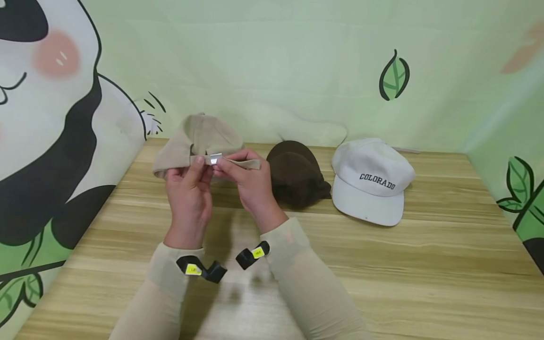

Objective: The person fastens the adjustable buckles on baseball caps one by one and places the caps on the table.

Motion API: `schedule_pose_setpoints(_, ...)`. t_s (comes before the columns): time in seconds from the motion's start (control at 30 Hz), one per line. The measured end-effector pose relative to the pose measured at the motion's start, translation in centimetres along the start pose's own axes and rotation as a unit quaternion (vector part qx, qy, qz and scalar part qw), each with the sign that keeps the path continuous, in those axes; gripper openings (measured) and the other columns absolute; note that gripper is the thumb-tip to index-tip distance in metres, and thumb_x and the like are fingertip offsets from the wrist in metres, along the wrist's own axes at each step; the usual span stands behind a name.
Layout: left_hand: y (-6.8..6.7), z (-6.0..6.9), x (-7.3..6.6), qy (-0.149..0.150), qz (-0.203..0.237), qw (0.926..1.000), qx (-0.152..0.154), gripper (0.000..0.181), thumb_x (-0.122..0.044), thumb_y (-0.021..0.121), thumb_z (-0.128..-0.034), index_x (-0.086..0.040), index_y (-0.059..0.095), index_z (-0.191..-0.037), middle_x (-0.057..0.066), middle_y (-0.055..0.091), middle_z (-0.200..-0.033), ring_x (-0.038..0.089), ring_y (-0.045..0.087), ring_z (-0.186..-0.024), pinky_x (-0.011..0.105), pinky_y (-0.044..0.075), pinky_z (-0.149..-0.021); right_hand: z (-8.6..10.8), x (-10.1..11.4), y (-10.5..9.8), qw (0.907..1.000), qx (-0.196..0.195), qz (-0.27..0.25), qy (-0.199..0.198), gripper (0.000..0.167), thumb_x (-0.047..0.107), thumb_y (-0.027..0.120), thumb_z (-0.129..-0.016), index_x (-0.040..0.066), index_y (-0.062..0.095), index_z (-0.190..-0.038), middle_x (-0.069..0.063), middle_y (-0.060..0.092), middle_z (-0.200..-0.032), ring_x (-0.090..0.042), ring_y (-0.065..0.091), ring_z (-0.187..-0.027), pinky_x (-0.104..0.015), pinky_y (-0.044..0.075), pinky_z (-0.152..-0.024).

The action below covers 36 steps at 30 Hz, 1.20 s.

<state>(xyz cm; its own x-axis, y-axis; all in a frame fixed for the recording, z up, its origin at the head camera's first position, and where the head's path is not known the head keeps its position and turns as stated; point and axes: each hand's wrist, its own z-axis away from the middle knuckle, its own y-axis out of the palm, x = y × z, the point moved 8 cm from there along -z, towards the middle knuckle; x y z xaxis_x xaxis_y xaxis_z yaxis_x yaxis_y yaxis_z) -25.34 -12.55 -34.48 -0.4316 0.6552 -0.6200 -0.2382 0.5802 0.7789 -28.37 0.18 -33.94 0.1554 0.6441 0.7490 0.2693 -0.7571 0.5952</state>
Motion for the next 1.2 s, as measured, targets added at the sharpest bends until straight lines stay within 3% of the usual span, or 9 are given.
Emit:
schedule_pose_setpoints(0.2,0.0,-0.1,0.0,-0.009,0.004,0.9999,0.004,0.025,0.009,0.058,-0.0905,-0.002,0.055,-0.113,0.015,0.061,-0.105,0.016,0.067,-0.086,0.028,0.06,-0.078,0.0,-0.2,-0.3,0.9996,-0.025,0.012,0.007,0.025,-0.019,0.061,-0.083,0.006,0.06,-0.078,-0.005,0.072,-0.075,-0.013,0.069,-0.061,-0.026,0.06,-0.063)
schedule_pose_setpoints(0.63,-0.2,-0.3,0.3,-0.033,0.035,0.9988,0.007,0.023,0.009,0.054,-0.0923,-0.003,0.056,-0.112,0.012,0.059,-0.102,0.016,0.067,-0.081,0.027,0.059,-0.074,0.0,-1.6,-0.9,0.9923,-0.056,0.03,0.107,0.019,-0.008,0.064,-0.087,0.006,0.059,-0.076,-0.001,0.071,-0.068,-0.011,0.066,-0.053,-0.024,0.058,-0.056)
schedule_pose_setpoints(0.9,-0.3,-0.3,0.5,-0.042,0.051,0.9978,0.003,0.025,0.01,0.053,-0.0927,-0.003,0.055,-0.113,0.011,0.06,-0.099,0.016,0.067,-0.079,0.027,0.059,-0.073,0.0,-2.2,-0.8,0.9884,-0.046,0.008,0.144,0.021,-0.007,0.061,-0.089,0.007,0.058,-0.074,-0.003,0.071,-0.068,-0.011,0.066,-0.054,-0.023,0.058,-0.055)
schedule_pose_setpoints(1.2,0.2,-0.2,0.4,-0.045,0.036,0.998,0.025,0.027,0.008,0.051,-0.0944,-0.004,0.051,-0.118,0.012,0.058,-0.106,0.016,0.066,-0.085,0.026,0.059,-0.074,0.2,-2.7,-0.7,0.9863,-0.035,-0.015,0.16,0.025,-0.006,0.058,-0.092,0.008,0.06,-0.071,-0.003,0.071,-0.068,-0.011,0.066,-0.055,-0.024,0.058,-0.055)
